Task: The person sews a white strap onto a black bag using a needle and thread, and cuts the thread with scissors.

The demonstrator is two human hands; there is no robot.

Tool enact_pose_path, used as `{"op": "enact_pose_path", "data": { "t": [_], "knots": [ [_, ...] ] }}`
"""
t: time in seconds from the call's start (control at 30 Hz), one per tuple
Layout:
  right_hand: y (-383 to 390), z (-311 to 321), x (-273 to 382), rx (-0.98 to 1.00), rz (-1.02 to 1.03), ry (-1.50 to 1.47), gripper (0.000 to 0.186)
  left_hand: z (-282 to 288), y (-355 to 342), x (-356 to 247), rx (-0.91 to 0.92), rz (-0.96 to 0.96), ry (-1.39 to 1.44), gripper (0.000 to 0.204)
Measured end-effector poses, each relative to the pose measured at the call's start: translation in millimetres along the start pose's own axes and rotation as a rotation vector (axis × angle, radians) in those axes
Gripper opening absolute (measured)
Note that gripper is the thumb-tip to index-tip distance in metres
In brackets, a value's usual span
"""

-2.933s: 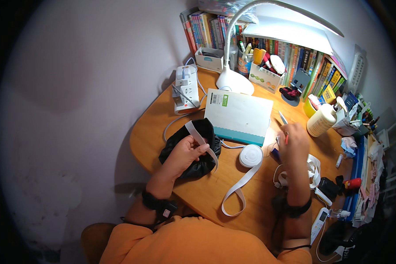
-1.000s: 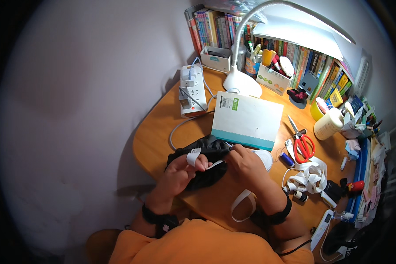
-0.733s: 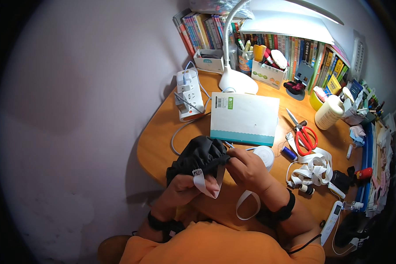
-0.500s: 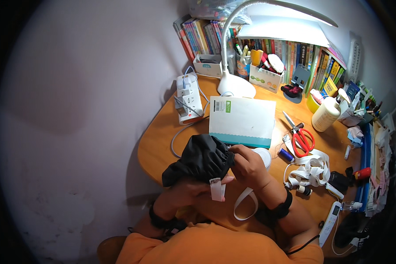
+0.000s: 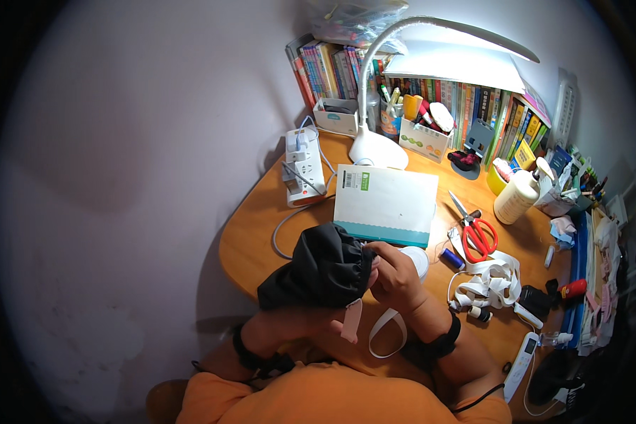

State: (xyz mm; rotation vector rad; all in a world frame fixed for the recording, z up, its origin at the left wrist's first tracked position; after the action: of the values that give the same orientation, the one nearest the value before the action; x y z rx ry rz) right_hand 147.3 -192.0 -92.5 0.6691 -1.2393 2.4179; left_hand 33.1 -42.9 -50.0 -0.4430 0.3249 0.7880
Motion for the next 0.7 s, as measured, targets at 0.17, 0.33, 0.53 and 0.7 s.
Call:
{"op": "enact_pose_path", "data": {
  "t": [0.17,0.33,0.53,0.7],
  "knots": [
    [0,-3,0,0.02,0.001,0.022,0.023,5,-4,-4,-0.049,0.087,0.184,0.11],
    [2,2,3,-0.005,0.016,0.042,0.023,9,-13,-5,-0.061,0.073,0.038,0.106],
    [-10,3,10,0.132,-0.145,-0.057,0.019,-3,17,20,-0.396,0.025,0.146,0.061],
    [1,-6,-8,0.344,-0.865,-1.117,0.012,-12,11,42,-0.65,0.325,0.58,0.036]
  ]
}}
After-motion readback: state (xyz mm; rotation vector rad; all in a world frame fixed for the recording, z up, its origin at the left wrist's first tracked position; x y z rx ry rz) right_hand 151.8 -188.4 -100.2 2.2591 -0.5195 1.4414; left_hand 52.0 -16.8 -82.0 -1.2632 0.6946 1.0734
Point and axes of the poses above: each hand's wrist, its own y-axis away from the middle knuckle, its own z-axis out of the back of the hand, x = y × z, the point moved 2 cm from there along -y, towards the middle knuckle, and after that the axes turned 11 degrees about -z, right-handed, at the moved point
